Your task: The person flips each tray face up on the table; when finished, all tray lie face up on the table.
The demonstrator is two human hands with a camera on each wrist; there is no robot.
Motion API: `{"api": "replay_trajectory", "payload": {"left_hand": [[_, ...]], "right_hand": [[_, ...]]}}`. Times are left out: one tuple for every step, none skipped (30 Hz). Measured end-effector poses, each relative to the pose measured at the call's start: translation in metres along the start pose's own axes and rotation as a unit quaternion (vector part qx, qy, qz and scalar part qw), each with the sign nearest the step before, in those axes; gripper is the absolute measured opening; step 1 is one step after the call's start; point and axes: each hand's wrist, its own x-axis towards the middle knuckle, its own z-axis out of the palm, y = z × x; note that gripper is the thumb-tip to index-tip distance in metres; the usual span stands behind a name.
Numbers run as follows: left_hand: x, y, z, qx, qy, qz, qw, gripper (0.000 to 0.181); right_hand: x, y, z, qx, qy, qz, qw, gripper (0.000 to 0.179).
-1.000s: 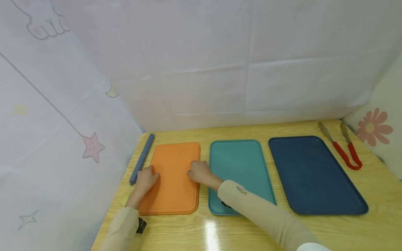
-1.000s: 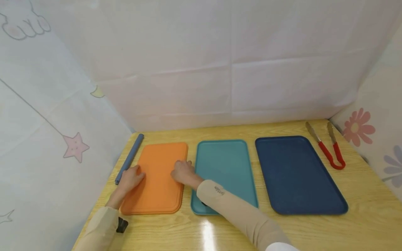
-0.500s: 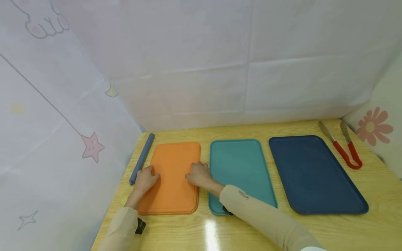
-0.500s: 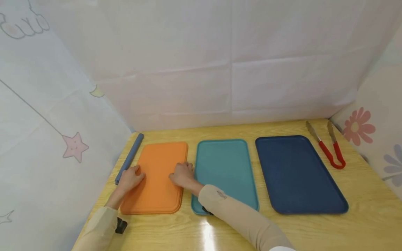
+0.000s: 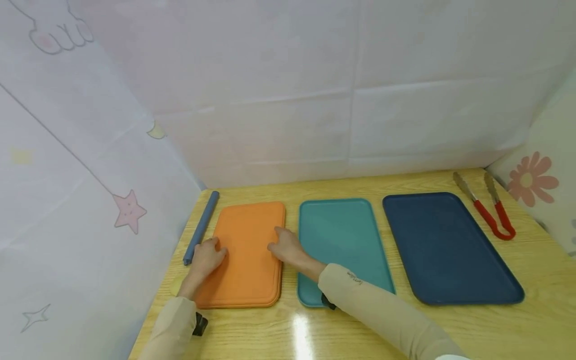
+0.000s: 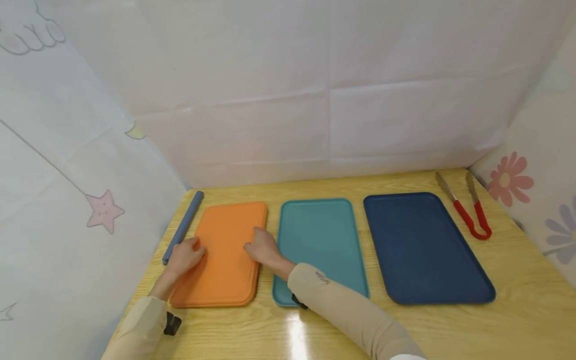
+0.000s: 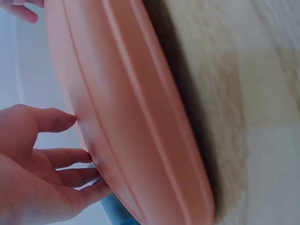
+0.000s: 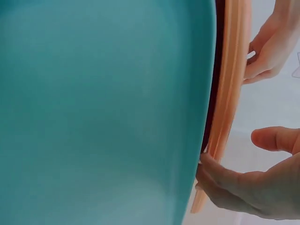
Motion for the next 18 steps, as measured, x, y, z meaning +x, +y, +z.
{"api": "replay_trajectory", "payload": {"left_hand": [[0.0,0.0,0.0,-0.001,0.0,0.0,1.0,0.047],[0.0,-0.001,0.0,0.0,0.001,0.002,1.0,0.046],[0.0,-0.001,0.0,0.0,0.002,0.003,1.0,0.045],[0.0,-0.002,0.0,0.0,0.002,0.005,1.0,0.044],[0.0,-0.002,0.0,-0.001,0.002,0.004,1.0,0.043],[0.0,-0.003,0.001,-0.001,0.002,0.005,1.0,0.043],[0.0,-0.004,0.001,-0.002,0.002,0.005,1.0,0.041],[0.0,-0.004,0.001,-0.002,0.001,0.005,1.0,0.041],[0.0,-0.005,0.001,-0.004,-0.001,0.004,1.0,0.041],[0.0,-0.005,0.0,-0.005,-0.002,0.002,1.0,0.04],[0.0,-0.006,0.0,-0.007,-0.004,0.0,1.0,0.041],[0.0,-0.006,0.0,-0.007,-0.006,-0.001,1.0,0.041],[0.0,-0.007,0.0,-0.008,-0.008,-0.002,0.9999,0.043],[0.0,-0.007,0.0,-0.011,-0.012,-0.004,0.9999,0.045],[0.0,-0.006,0.0,-0.016,-0.015,-0.006,0.9997,0.047],[0.0,-0.006,0.0,-0.021,-0.018,-0.009,0.9996,0.049],[0.0,-0.006,0.001,-0.026,-0.021,-0.01,0.9994,0.052],[0.0,-0.006,0.001,-0.031,-0.024,-0.011,0.9992,0.054]], "right_hand": [[0.0,-0.001,-0.001,0.002,0.0,-0.004,1.0,0.057],[-0.001,-0.002,-0.002,0.004,0.0,-0.009,1.0,0.058],[-0.001,-0.002,-0.003,0.007,0.001,-0.014,0.9999,0.059],[-0.001,-0.003,-0.004,0.008,0.002,-0.018,0.9998,0.059],[0.0,-0.004,-0.005,0.013,0.002,-0.021,0.9997,0.061],[0.0,-0.004,-0.007,0.017,0.001,-0.024,0.9996,0.062],[0.0,-0.005,-0.009,0.019,0.004,-0.029,0.9994,0.062],[0.001,-0.006,-0.011,0.021,0.007,-0.034,0.9992,0.063],[0.002,-0.007,-0.012,0.027,0.009,-0.04,0.9988,0.061],[0.002,-0.008,-0.014,0.027,0.011,-0.043,0.9987,0.061],[0.002,-0.009,-0.017,0.032,0.012,-0.042,0.9985,0.058],[0.003,-0.009,-0.019,0.033,0.013,-0.042,0.9985,0.055],[0.003,-0.01,-0.021,0.033,0.016,-0.04,0.9985,0.052],[0.003,-0.011,-0.022,0.035,0.017,-0.037,0.9986,0.051],[0.004,-0.012,-0.024,0.036,0.017,-0.033,0.9987,0.051],[0.004,-0.012,-0.025,0.032,0.019,-0.028,0.9989,0.052],[0.004,-0.012,-0.027,0.035,0.017,-0.023,0.999,0.052],[0.005,-0.012,-0.028,0.04,0.016,-0.021,0.9988,0.056]]}}
